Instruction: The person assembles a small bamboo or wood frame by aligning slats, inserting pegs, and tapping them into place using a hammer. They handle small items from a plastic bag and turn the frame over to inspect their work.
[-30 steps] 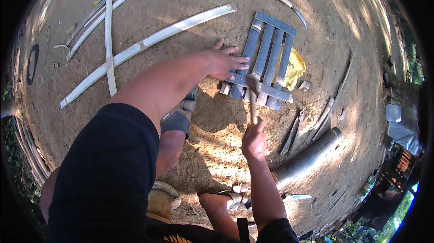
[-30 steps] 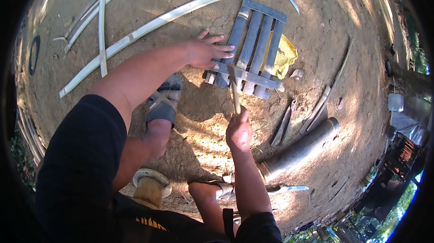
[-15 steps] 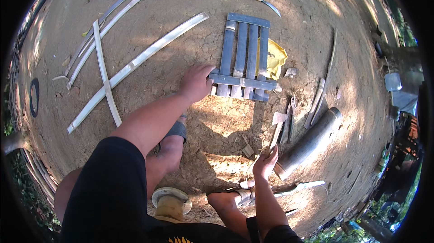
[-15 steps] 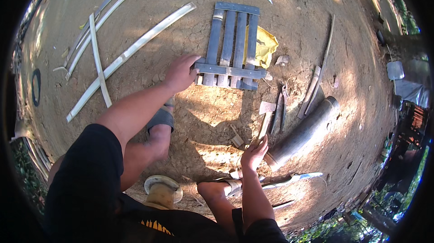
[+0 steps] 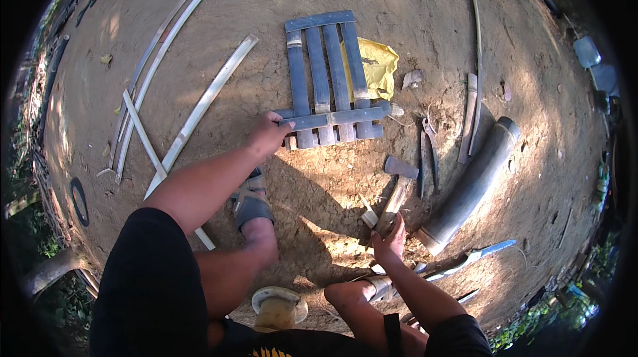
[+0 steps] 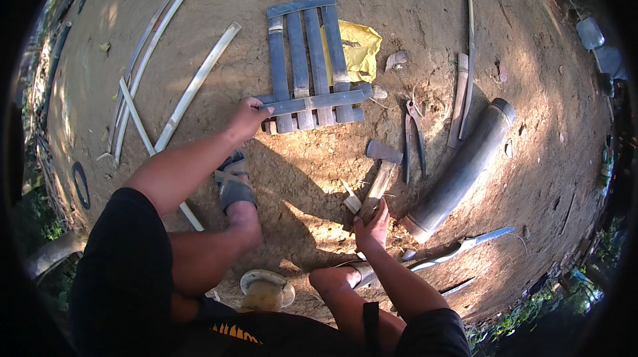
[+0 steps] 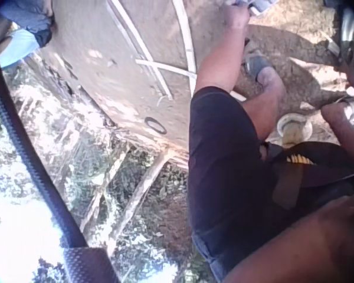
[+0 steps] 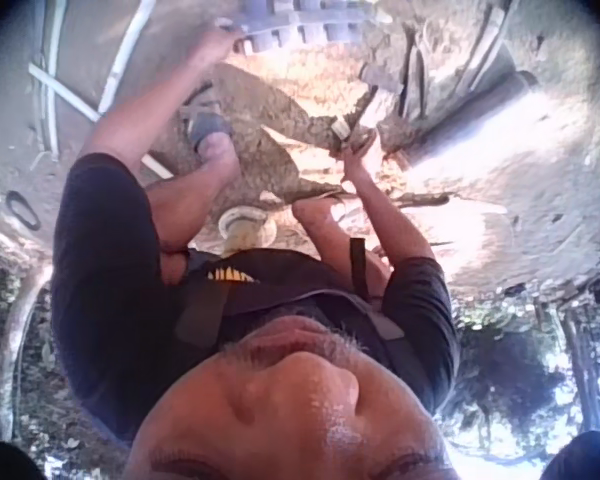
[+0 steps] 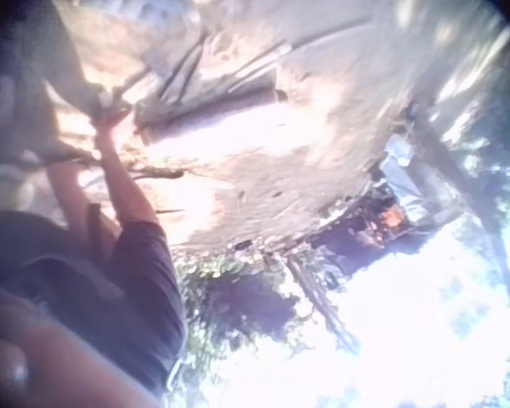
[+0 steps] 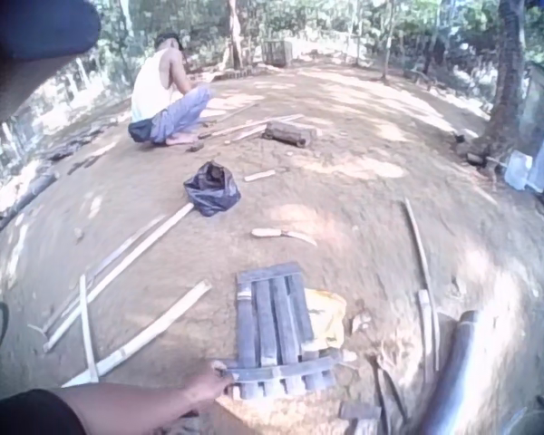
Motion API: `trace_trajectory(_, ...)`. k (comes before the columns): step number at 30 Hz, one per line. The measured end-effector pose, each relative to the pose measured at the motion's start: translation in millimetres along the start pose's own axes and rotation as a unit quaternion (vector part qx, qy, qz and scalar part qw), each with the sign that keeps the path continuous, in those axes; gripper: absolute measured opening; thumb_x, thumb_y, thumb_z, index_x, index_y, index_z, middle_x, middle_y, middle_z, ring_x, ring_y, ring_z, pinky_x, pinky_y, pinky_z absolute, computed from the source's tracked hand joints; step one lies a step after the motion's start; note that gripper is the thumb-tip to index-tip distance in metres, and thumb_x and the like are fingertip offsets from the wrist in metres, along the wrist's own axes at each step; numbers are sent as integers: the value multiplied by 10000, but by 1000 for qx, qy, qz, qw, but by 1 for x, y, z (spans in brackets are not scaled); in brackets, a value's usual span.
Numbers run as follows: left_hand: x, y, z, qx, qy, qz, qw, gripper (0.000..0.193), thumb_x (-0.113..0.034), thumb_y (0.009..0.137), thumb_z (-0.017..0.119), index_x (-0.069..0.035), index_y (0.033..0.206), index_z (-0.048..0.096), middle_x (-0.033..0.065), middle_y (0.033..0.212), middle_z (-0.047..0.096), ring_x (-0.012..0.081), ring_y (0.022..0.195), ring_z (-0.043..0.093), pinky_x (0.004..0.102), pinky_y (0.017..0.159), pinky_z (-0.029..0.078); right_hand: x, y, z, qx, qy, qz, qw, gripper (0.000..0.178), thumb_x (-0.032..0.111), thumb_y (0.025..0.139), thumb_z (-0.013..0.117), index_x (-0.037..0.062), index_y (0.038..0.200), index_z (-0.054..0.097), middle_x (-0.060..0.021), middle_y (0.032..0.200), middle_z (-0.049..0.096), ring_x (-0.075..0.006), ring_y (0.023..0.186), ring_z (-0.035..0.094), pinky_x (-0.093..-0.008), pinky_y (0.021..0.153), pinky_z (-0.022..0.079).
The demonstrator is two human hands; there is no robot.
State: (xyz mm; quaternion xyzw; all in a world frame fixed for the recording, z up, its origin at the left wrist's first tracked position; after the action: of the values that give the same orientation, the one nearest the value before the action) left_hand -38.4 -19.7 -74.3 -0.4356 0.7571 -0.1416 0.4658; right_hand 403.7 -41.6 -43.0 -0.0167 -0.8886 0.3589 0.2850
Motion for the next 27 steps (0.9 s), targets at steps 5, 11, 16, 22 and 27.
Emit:
trace_trajectory(5, -51, -17, -15, 194, -108, -63, 973, 408, -341, 965, 692, -50, 1240, 611, 45, 1042, 638, 158, 883, 549, 346, 805, 489, 11, -6, -30, 22, -90, -1, 996, 887, 189, 823, 753, 42, 1534, 242, -237, 1397, 422, -430, 1303, 404, -497, 1129, 349)
trace_trajectory(11, -103, -24, -43, 276, -144, -52, 949, 260, -278, 968, 669, -75, 1130, 674, 31, 1061, 622, 136, 933, 560, 333, 780, 494, 55, -13, -89, 41, -103, -80, 991, 685, 267, 875, 728, 40, 1443, 420, -245, 1353, 513, -456, 1296, 435, -494, 1125, 379)
trace_trajectory(16, -147, -63, -48, 270, -203, 3, 941, 280, -235, 973, 658, -33, 1167, 662, 45, 1060, 643, 151, 934, 592, 336, 850, 497, 104, -44, -184, 8, -86, -73, 994, 586, 232, 862, 724, 12, 1365, 521, -184, 1176, 592, -336, 1117, 576, -417, 983, 481)
trace_trajectory(22, -188, -153, -117, 332, -262, 146, 894, 415, -191, 1001, 635, 36, 1345, 587, 66, 1246, 648, 139, 1161, 574, 339, 1024, 443, 174, -122, -253, -24, 4, -150, 988, 535, 271, 973, 678, 8, 1403, 501, -74, 1019, 629, -172, 910, 621, -332, 811, 523)
trace_trajectory(27, -252, -243, -165, 286, -168, 376, 865, 459, -207, 1009, 621, 42, 1390, 562, 59, 1360, 619, 120, 1261, 533, 311, 1127, 358, 217, -181, -289, -147, 259, -274, 915, 577, 335, 1036, 589, 72, 1509, 389, -72, 1234, 561, -141, 1022, 576, -329, 835, 520)
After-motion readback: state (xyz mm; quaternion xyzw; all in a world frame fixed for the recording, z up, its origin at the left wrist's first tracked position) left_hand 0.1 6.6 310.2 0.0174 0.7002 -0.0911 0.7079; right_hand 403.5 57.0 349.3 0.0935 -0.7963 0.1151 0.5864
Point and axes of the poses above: each hand's wrist, its own y-axis towards the middle knuckle, its own z-axis out of the palm, x = y × z, the point moved 3 cm from there along y, towards the middle knuckle
